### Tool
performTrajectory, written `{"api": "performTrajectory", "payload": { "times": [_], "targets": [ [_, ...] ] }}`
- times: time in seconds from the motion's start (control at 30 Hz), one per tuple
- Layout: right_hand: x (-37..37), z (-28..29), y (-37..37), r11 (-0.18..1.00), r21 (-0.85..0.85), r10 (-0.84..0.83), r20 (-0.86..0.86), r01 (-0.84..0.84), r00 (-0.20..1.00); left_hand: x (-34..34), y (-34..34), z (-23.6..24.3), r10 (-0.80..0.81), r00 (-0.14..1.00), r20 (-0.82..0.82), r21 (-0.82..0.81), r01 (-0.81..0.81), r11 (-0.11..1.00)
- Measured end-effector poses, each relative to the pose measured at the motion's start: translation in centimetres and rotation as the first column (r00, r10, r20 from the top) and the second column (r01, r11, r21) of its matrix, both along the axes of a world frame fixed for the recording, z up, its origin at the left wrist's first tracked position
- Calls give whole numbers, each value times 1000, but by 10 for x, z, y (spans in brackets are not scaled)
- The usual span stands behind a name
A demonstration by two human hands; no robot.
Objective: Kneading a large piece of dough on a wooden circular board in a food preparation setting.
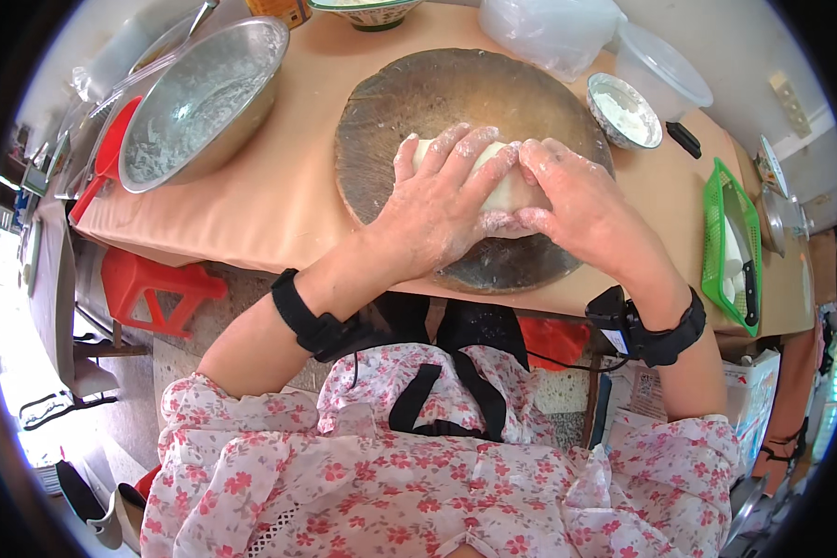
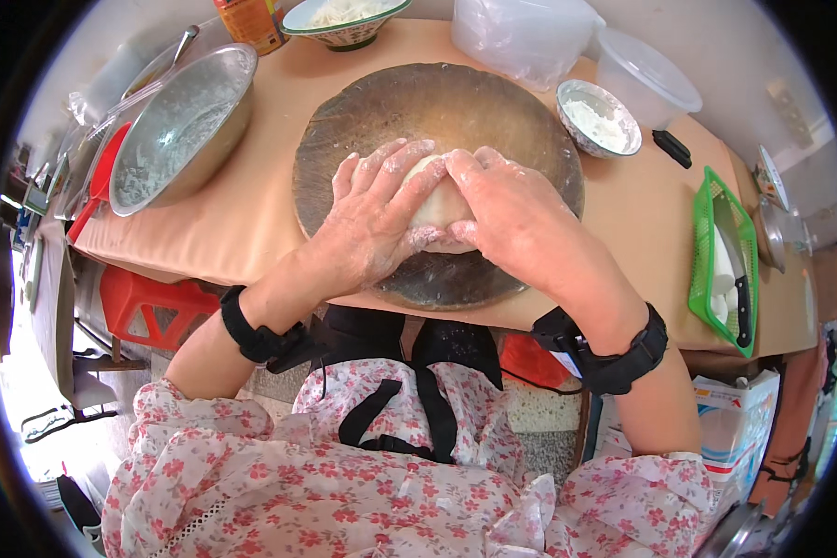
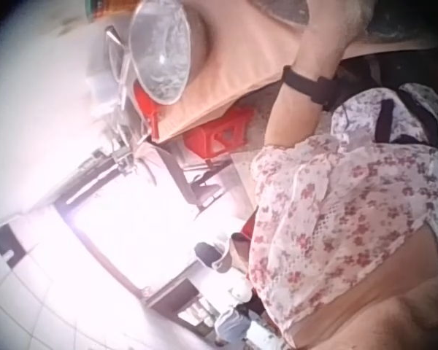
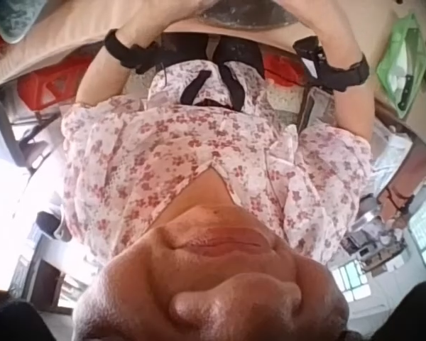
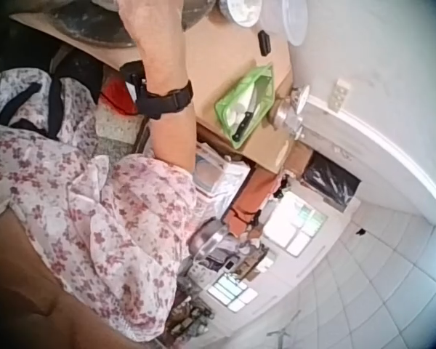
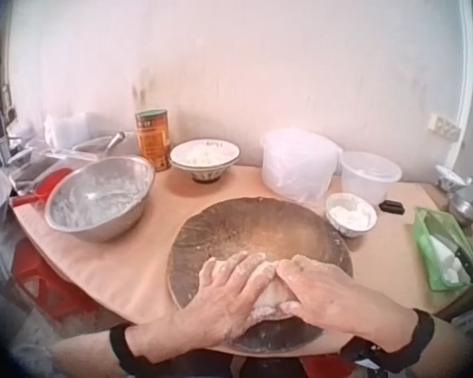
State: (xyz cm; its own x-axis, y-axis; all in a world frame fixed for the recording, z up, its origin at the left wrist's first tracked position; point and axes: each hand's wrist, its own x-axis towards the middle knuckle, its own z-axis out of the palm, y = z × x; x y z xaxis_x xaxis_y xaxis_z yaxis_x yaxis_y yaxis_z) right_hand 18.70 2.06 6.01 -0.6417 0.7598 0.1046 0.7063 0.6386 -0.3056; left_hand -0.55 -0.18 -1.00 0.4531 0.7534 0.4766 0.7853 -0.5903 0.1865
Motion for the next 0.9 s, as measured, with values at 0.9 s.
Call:
{"api": "performTrajectory", "payload": {
  "times": [0.9],
  "targets": [
    [-3, -49, 77, 941, 255, -187, -155, 222, 970, 6, 93, 16, 121, 989, -83, -336, -142, 931]
  ]
}}
